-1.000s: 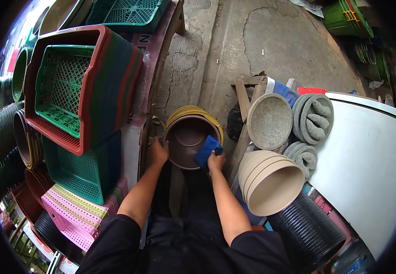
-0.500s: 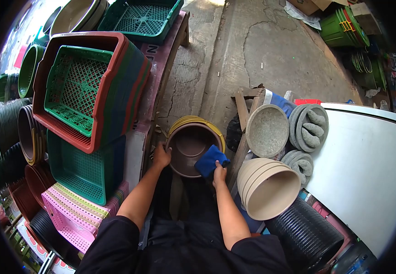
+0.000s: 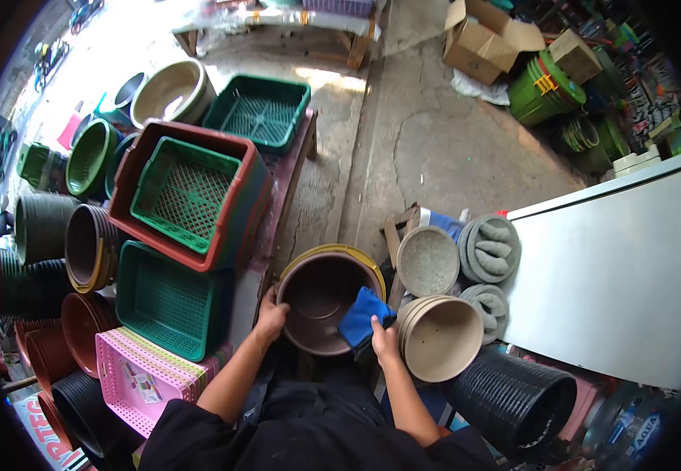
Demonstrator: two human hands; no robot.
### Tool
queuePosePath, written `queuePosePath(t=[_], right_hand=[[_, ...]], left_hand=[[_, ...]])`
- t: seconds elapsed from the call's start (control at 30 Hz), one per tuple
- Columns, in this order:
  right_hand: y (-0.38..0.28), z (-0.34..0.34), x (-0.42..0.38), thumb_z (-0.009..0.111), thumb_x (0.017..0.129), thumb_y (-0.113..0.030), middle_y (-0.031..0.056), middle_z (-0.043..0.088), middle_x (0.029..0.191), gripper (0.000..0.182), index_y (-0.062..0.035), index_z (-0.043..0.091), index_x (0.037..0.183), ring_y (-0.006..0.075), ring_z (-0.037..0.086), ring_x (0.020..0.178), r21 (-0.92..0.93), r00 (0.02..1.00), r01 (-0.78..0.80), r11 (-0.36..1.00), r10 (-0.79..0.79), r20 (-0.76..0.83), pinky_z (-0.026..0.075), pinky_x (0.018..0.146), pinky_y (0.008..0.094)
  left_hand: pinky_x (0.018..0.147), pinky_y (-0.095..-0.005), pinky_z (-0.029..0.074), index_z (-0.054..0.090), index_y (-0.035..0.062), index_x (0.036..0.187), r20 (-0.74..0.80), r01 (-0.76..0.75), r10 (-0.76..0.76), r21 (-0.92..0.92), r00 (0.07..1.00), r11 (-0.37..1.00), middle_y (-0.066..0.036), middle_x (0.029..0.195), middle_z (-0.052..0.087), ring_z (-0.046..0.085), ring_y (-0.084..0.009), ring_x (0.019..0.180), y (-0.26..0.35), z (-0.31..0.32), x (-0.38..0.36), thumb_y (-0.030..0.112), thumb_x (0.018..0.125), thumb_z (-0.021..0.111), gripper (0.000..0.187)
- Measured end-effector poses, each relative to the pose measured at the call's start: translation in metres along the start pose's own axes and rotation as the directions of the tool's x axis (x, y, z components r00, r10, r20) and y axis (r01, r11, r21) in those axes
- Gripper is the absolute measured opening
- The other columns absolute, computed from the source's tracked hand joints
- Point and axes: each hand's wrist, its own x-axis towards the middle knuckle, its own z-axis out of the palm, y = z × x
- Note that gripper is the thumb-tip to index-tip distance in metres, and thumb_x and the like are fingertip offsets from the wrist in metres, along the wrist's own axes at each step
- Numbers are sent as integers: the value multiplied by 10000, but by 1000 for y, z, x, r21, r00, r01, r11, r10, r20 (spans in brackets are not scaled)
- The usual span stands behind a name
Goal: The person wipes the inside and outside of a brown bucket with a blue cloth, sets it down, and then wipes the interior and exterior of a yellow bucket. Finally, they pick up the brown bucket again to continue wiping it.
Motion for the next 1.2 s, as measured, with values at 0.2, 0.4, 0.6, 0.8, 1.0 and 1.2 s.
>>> queuePosePath(t=[0.2, 0.4, 0.6, 0.8, 1.0, 1.2], right_hand=[[-100, 6, -53, 588, 918, -331, 237, 573, 1238, 524, 52, 505, 1267, 326, 547, 1173, -66, 985, 175, 982, -174, 20, 402, 988, 379], [-80, 110, -27, 518, 929, -277, 242, 527, 1308, 487, 0, 471, 1327, 347, 493, 1245, -127, 836, 115, 985, -27, 547, 373, 1040, 388], [-82, 139, -32, 511, 902, -301, 232, 543, 1294, 481, -27, 524, 1297, 369, 511, 1220, -451, 554, 774, 444, -132, 822, 384, 1036, 425], [-56, 118, 34, 512, 881, -314, 219, 551, 1294, 462, -61, 581, 1260, 373, 529, 1201, -521, 529, 849, 90, -170, 832, 398, 1028, 450], [-80, 160, 30, 527, 871, -311, 217, 563, 1277, 433, -80, 615, 1227, 357, 554, 1176, -295, 438, 861, 415, -307, 845, 418, 1010, 453], [-119, 123, 9, 527, 878, -338, 214, 551, 1291, 475, -82, 574, 1275, 306, 531, 1210, -283, 265, 895, 346, 102, 959, 395, 1033, 428]], left_hand=[[1030, -272, 350, 393, -36, 1390, -36, -302, 300, -102, 953, 948, -101, 1261, 544, 508, -200, 1190, 60, 34, -87, -149, 618, 423, 781], [1041, -270, 331, 387, -54, 1384, 58, -426, 438, -147, 897, 893, -118, 1292, 533, 491, -183, 1215, 82, 66, -154, -177, 669, 412, 726], [1122, -295, 206, 468, -56, 1315, -76, -658, 656, -4, 751, 753, -97, 1263, 560, 456, -168, 1264, 99, 53, -156, -191, 652, 380, 683], [1150, -334, 144, 477, -103, 1284, -185, -683, 659, -132, 729, 718, -128, 1164, 607, 492, -172, 1222, 101, 55, -178, -137, 666, 412, 622], [1134, -323, 152, 475, -69, 1301, -122, -666, 655, -170, 746, 726, -74, 1104, 578, 522, -164, 1149, 111, 64, -189, -144, 659, 432, 647], [1038, -256, 332, 477, -55, 1319, -69, -599, 617, -343, 784, 724, -109, 1266, 576, 498, -163, 1215, 145, 37, -190, -161, 651, 410, 680]])
